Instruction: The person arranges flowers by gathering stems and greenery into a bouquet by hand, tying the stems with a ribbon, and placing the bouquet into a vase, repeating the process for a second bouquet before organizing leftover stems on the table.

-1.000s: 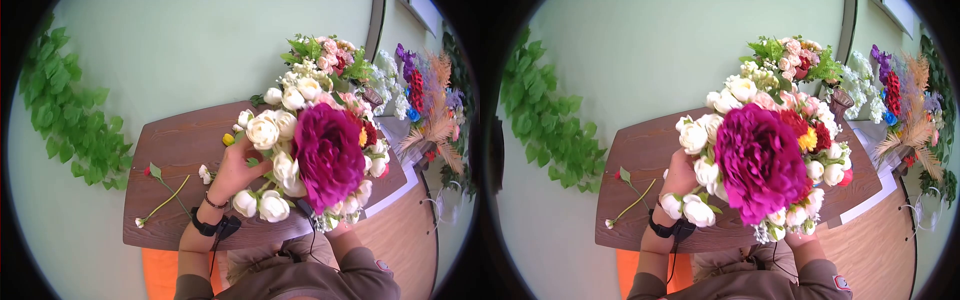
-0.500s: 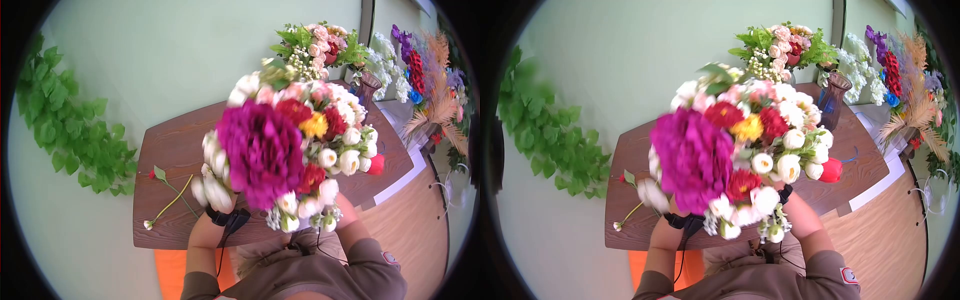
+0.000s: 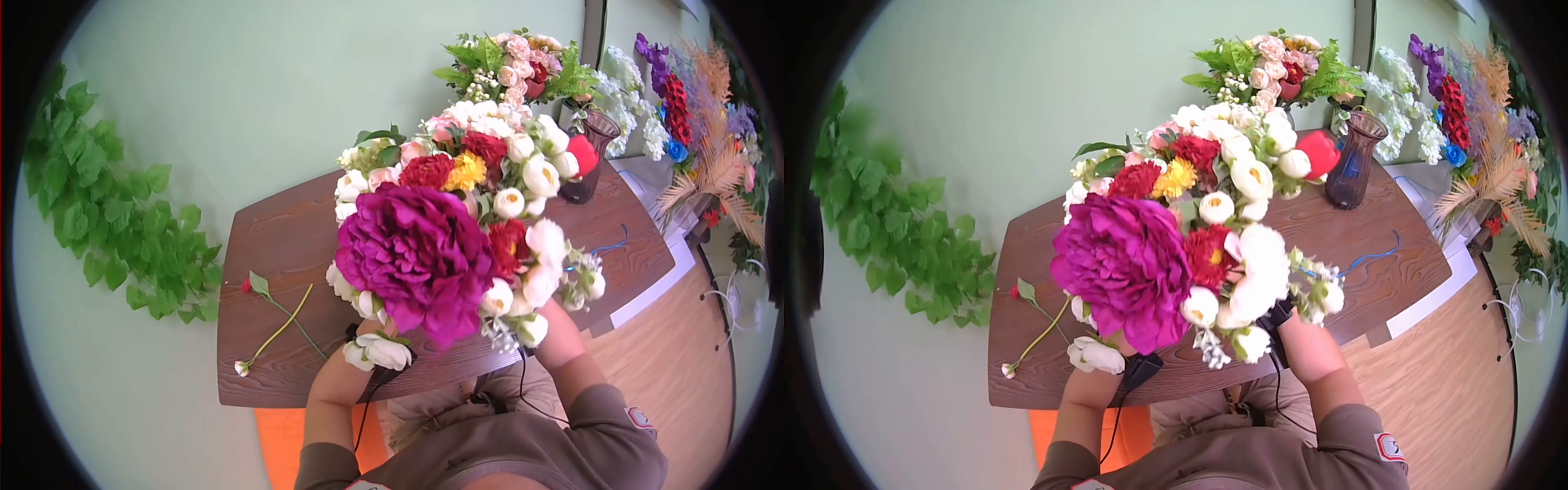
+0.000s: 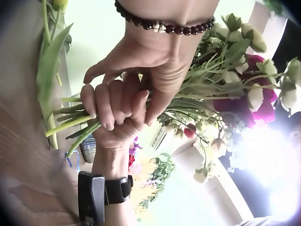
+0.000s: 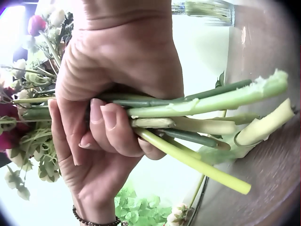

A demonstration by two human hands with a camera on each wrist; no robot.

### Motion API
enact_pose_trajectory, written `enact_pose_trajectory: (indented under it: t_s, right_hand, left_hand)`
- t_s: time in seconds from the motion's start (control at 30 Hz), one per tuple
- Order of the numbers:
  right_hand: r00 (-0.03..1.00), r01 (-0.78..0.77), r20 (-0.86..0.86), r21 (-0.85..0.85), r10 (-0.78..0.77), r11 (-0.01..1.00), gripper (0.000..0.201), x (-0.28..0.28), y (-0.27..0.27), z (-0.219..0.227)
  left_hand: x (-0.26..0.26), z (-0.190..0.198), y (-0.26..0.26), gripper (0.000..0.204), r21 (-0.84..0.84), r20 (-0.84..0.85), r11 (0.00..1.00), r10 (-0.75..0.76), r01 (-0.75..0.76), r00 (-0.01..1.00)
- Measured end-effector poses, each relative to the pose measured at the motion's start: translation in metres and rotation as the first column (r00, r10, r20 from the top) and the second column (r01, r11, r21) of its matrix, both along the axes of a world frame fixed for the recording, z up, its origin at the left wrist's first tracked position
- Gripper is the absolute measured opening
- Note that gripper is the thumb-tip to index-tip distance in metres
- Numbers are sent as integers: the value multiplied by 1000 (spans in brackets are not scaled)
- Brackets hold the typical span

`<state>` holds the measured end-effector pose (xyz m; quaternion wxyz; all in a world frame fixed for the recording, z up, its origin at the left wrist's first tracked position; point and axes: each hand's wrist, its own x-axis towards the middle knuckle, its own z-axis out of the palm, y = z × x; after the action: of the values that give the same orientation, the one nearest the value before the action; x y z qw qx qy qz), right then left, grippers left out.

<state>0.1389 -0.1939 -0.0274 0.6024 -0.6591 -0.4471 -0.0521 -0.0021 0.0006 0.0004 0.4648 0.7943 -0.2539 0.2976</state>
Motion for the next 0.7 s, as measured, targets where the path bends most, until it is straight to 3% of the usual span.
enact_pose_trajectory:
  t_s: [0.13, 0.17, 0.2, 0.23, 0.27, 0.33, 0.47, 0.7]
  right_hand:
    - [1000, -3, 25, -34, 3, 999, 26, -1, 10, 2]
    - [999, -5, 32, -42, 6, 999, 26, 6, 9, 5]
    - [999, -7, 37, -50, 9, 999, 27, 6, 11, 5]
    - [999, -8, 40, -56, 10, 998, 27, 3, 14, 4]
    - [999, -9, 42, -62, 11, 998, 27, 4, 0, -1]
    - [999, -12, 47, -75, 15, 997, 28, 12, 29, 13]
    - [998, -28, 60, -99, 34, 995, 29, 22, 34, 19]
    - [993, -65, 86, -139, 77, 988, 30, 5, 48, 15]
  left_hand:
    - [16, -2, -17, 37, -50, -18, 999, -20, 19, 1000]
    - [-40, -22, 11, 37, -63, -22, 998, -23, 22, 999]
    - [-46, -22, 13, 37, -75, -28, 997, -27, 25, 999]
    - [25, -1, -20, 36, -86, -35, 996, -32, 29, 999]
    - [-37, -24, 7, 36, -96, -44, 995, -37, 33, 998]
    - [-12, -13, 7, 36, -118, -58, 992, -46, 39, 997]
    - [48, 8, -7, 36, -163, -84, 986, -56, 41, 995]
    - [22, -2, 22, 35, -241, -120, 970, -65, 34, 991]
